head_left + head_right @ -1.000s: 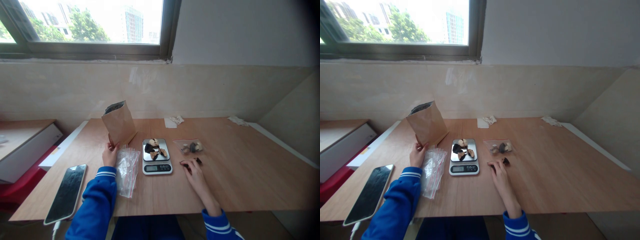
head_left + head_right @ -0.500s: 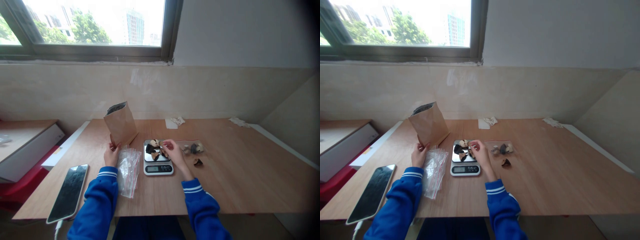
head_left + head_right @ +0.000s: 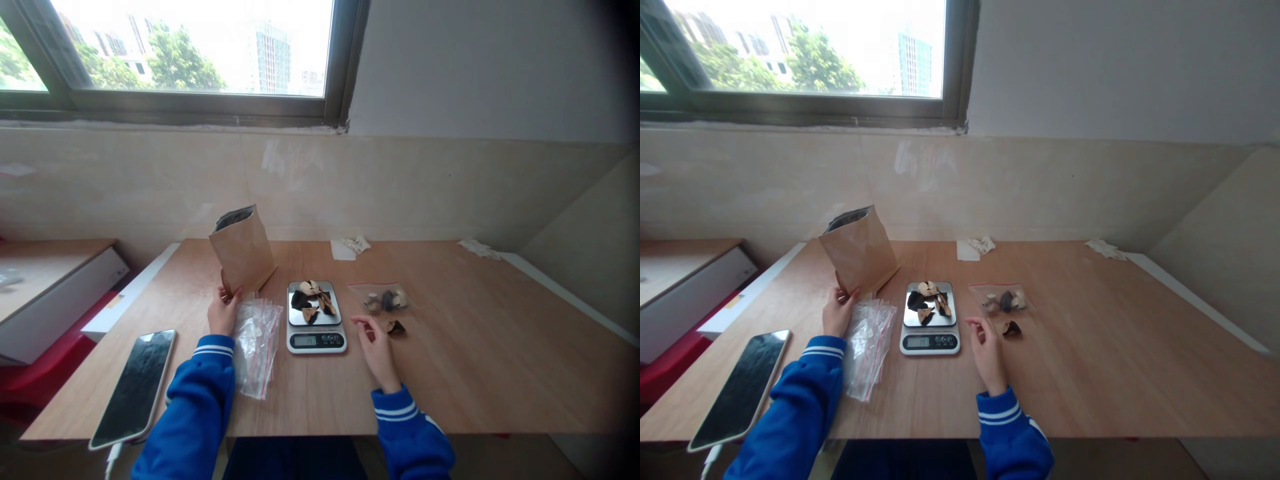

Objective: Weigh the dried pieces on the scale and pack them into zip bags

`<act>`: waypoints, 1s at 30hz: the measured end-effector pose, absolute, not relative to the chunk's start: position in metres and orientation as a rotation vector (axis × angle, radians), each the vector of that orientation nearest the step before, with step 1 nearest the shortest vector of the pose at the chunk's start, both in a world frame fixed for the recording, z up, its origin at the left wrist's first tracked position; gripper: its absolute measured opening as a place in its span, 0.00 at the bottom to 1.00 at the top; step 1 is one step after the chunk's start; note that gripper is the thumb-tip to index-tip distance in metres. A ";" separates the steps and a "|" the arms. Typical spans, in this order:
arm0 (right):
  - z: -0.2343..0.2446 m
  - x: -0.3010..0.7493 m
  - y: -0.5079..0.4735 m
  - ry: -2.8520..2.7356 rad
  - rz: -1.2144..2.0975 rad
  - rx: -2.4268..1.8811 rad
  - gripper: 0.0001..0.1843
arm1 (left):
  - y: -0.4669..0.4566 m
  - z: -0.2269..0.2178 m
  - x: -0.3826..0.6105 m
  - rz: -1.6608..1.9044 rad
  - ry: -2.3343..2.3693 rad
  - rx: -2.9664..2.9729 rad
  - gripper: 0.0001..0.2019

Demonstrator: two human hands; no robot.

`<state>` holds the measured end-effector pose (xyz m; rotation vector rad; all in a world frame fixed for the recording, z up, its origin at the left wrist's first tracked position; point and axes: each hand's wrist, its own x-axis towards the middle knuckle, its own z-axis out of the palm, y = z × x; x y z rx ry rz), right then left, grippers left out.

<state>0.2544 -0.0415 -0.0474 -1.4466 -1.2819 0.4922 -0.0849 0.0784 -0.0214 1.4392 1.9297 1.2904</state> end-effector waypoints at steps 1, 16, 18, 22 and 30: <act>-0.053 0.255 -0.046 -1.277 0.517 -1.458 0.15 | 0.079 -0.022 -0.085 1.292 1.927 1.443 0.22; -0.057 0.251 -0.057 -1.370 0.560 -1.492 0.14 | 0.080 -0.026 -0.087 1.313 1.929 1.461 0.22; -0.056 0.251 -0.057 -1.383 0.547 -1.500 0.14 | 0.080 -0.026 -0.087 1.326 1.910 1.464 0.22; -0.055 0.251 -0.058 -1.394 0.534 -1.512 0.14 | 0.081 -0.026 -0.087 1.346 1.887 1.476 0.22; -0.055 0.252 -0.058 -1.419 0.514 -1.505 0.15 | 0.080 -0.027 -0.087 1.351 1.879 1.479 0.22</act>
